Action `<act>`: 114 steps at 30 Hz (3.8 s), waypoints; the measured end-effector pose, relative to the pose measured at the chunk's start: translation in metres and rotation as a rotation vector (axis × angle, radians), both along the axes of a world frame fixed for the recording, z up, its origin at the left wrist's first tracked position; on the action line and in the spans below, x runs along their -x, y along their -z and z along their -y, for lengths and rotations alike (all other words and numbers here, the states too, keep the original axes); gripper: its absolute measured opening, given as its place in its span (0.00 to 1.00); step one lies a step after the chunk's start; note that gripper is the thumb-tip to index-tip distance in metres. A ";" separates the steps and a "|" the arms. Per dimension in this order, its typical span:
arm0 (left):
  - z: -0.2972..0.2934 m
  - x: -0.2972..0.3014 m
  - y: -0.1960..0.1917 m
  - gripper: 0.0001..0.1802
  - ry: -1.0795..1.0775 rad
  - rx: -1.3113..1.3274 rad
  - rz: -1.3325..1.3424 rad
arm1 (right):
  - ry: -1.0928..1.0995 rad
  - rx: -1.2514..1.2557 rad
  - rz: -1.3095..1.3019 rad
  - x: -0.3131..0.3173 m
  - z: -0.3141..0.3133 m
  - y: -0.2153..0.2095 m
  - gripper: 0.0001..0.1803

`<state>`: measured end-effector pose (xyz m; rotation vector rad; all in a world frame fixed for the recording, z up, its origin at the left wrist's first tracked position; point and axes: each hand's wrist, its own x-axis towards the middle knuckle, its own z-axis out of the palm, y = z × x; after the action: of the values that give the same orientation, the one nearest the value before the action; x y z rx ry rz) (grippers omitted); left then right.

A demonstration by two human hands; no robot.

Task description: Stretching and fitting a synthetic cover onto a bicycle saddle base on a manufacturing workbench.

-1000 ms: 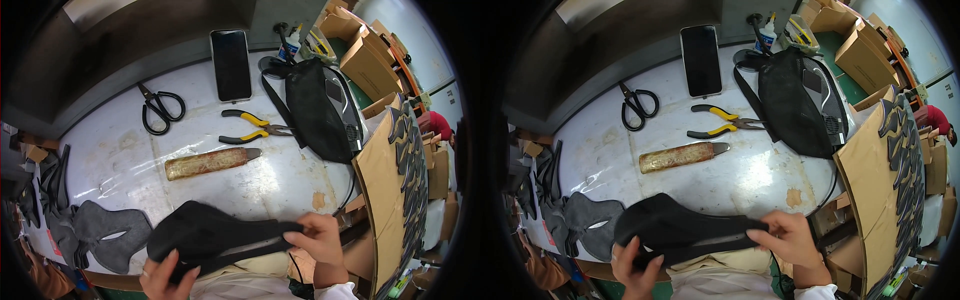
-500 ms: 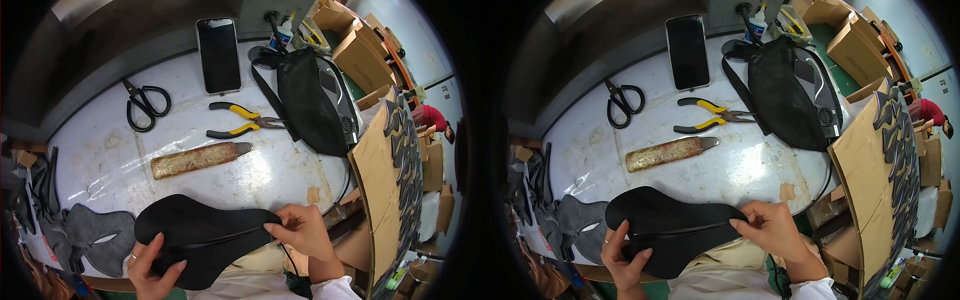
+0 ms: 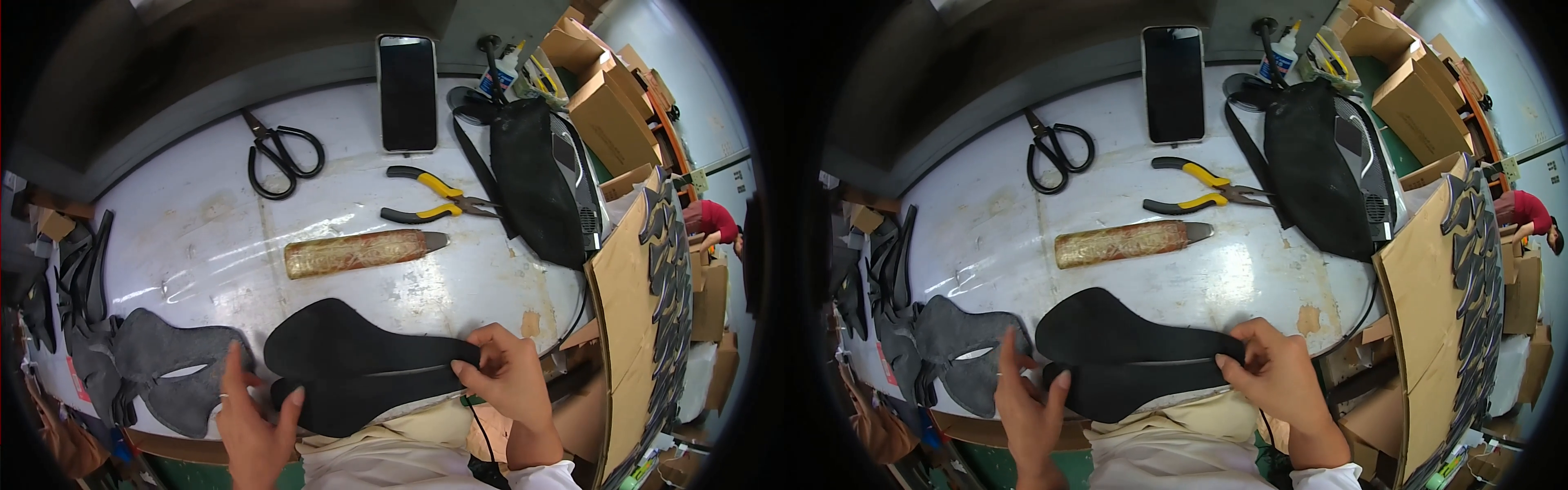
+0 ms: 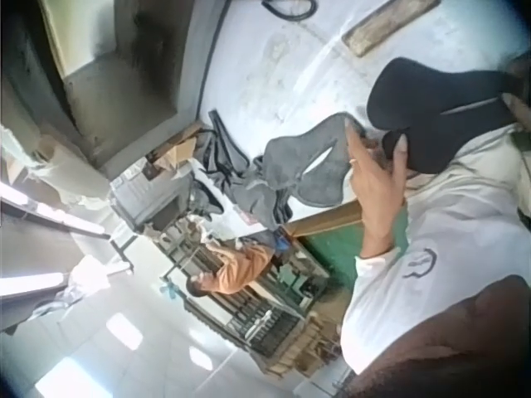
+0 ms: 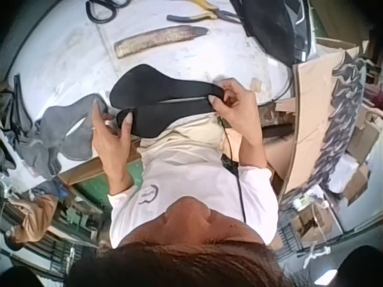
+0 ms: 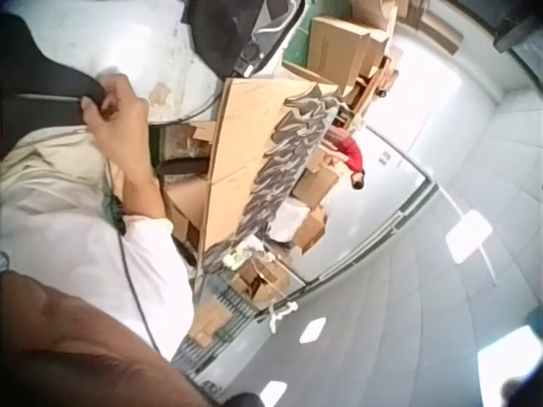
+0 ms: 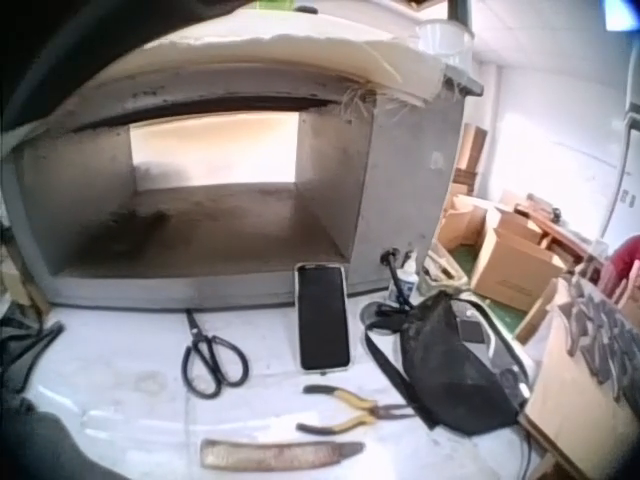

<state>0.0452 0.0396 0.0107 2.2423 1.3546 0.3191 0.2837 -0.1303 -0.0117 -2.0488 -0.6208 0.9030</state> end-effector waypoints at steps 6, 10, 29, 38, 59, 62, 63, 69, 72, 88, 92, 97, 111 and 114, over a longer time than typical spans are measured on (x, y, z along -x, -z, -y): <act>0.033 0.015 0.049 0.45 -0.194 0.287 0.810 | -0.041 -0.058 -0.189 -0.002 -0.003 -0.008 0.12; 0.027 0.007 0.034 0.36 -0.391 0.539 1.253 | -0.281 -0.194 -0.358 -0.014 0.018 0.005 0.12; 0.008 0.045 -0.083 0.09 0.989 -0.634 0.667 | -0.578 -0.681 0.013 0.055 -0.067 -0.070 0.21; -0.016 0.058 -0.067 0.12 0.293 -0.570 0.418 | -0.274 -0.833 -0.213 0.061 -0.030 -0.072 0.11; -0.005 0.042 0.012 0.07 0.165 1.806 0.909 | -0.641 -0.646 0.501 0.049 -0.014 0.002 0.23; -0.001 0.040 0.014 0.07 0.114 1.790 0.934 | -0.557 -0.654 0.328 0.068 0.005 -0.036 0.20; 0.000 0.039 0.013 0.07 0.100 1.778 0.931 | -0.435 -0.551 0.170 0.078 0.015 -0.054 0.18; 0.004 0.045 0.016 0.07 0.111 1.834 1.099 | -0.479 -1.158 0.524 0.099 -0.015 0.001 0.08; 0.017 0.035 0.011 0.07 0.141 1.875 1.060 | -0.255 -0.804 0.229 0.095 -0.020 0.001 0.07; 0.023 0.041 0.001 0.07 0.098 1.755 1.038 | -0.471 -0.919 0.130 0.099 -0.017 0.005 0.14; 0.032 0.041 0.009 0.08 0.176 1.645 0.989 | -0.524 -1.072 0.246 0.094 -0.028 0.019 0.14; 0.035 0.043 0.011 0.09 0.199 1.695 1.036 | -0.680 -1.050 0.280 0.073 -0.022 0.010 0.15; 0.040 0.044 -0.001 0.04 0.288 1.230 0.950 | -0.522 -1.071 0.033 0.098 -0.021 0.016 0.17; 0.029 0.043 -0.005 0.13 0.237 1.369 0.865 | -0.514 -1.099 0.239 0.099 -0.030 0.017 0.15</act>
<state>0.0019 0.0111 0.0159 0.8729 0.4765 0.1410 0.1851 -0.1003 -0.0286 -0.9979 -1.4280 0.3886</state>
